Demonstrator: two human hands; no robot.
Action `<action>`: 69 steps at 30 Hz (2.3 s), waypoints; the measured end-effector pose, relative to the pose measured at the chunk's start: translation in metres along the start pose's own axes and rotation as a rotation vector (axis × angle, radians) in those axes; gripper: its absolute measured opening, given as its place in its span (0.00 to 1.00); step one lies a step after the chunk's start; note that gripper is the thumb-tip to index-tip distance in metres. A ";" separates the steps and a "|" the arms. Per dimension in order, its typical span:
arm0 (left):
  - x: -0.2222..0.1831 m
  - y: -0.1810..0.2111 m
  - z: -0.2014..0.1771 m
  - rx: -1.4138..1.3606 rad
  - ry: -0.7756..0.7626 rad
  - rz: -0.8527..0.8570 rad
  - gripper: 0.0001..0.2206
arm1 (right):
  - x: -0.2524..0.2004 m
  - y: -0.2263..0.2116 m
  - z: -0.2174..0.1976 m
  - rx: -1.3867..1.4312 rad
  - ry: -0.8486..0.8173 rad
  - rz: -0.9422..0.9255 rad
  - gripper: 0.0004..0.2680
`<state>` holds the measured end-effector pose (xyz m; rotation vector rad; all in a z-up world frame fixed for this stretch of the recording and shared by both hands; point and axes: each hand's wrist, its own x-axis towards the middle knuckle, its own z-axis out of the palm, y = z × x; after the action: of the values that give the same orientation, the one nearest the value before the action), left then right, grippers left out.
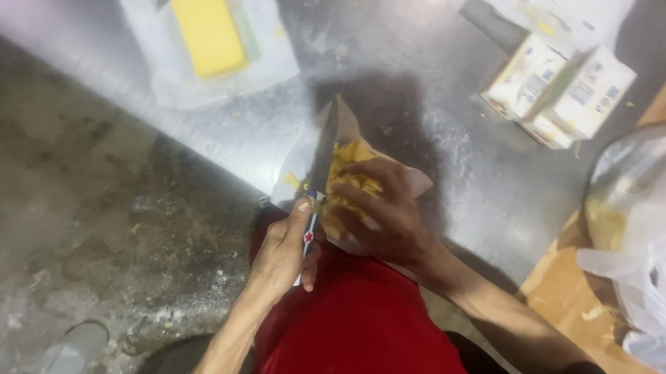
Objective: The recorder slices blocks of butter into smaller pieces on a counter and places them into a large industrial mixing bowl.
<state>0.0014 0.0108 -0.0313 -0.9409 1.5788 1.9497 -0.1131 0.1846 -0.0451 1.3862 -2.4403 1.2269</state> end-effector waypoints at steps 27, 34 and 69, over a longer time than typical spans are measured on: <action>0.005 0.046 -0.075 1.061 -0.297 0.622 0.17 | 0.013 -0.034 0.008 -0.274 -0.131 0.420 0.21; -0.012 0.050 -0.104 1.129 -0.284 0.461 0.22 | -0.002 -0.023 -0.009 -0.152 -0.016 0.436 0.14; -0.014 0.035 -0.065 0.647 0.335 0.210 0.17 | -0.131 0.009 -0.158 -0.443 0.291 1.022 0.14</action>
<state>-0.0003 -0.0593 -0.0054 -0.8656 2.3767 1.2735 -0.0903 0.3835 0.0004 -0.2097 -2.9493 0.7647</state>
